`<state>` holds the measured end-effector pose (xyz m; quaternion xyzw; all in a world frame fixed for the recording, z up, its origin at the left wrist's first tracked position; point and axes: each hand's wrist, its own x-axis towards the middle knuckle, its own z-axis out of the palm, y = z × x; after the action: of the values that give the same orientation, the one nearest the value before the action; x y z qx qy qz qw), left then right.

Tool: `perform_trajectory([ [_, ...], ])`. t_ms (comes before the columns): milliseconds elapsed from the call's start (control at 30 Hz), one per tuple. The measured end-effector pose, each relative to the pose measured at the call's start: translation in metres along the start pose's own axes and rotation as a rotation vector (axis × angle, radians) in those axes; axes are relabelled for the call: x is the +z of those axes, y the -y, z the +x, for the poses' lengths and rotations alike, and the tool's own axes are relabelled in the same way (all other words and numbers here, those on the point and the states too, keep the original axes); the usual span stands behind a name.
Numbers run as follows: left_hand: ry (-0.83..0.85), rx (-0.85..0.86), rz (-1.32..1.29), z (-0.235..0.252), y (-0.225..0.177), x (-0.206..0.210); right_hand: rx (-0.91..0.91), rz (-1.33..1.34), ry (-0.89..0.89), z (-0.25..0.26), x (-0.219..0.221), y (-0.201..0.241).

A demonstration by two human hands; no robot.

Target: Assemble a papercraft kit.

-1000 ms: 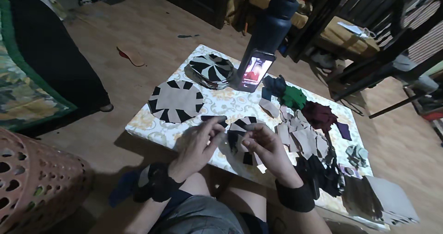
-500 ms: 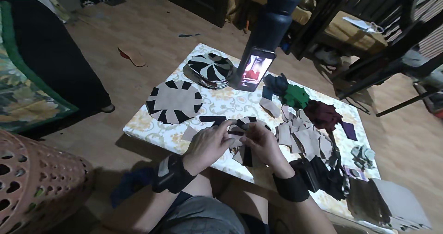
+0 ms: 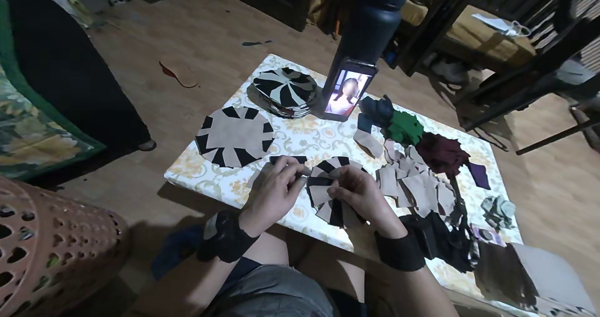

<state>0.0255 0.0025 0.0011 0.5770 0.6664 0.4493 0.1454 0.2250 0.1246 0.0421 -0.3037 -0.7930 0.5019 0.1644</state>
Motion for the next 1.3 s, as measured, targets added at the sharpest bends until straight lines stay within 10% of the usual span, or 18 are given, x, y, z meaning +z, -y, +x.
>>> perform_trajectory([
  [567, 0.033, 0.176, 0.33, -0.007, -0.001, 0.007, -0.037, -0.189, -0.047, -0.003, 0.009, 0.002],
  [833, 0.055, 0.175, 0.349, -0.007, -0.004, 0.005, -0.196, -0.565, -0.381, -0.013, 0.017, -0.001],
  [1033, 0.049, 0.184, 0.338, -0.007, -0.003, 0.006, -0.15, -0.516, -0.215, -0.02, 0.016, -0.003],
  [1300, -0.432, 0.218, -0.33, -0.012, 0.011, -0.002, -0.434, -0.661, -0.262, -0.005, 0.016, -0.005],
])
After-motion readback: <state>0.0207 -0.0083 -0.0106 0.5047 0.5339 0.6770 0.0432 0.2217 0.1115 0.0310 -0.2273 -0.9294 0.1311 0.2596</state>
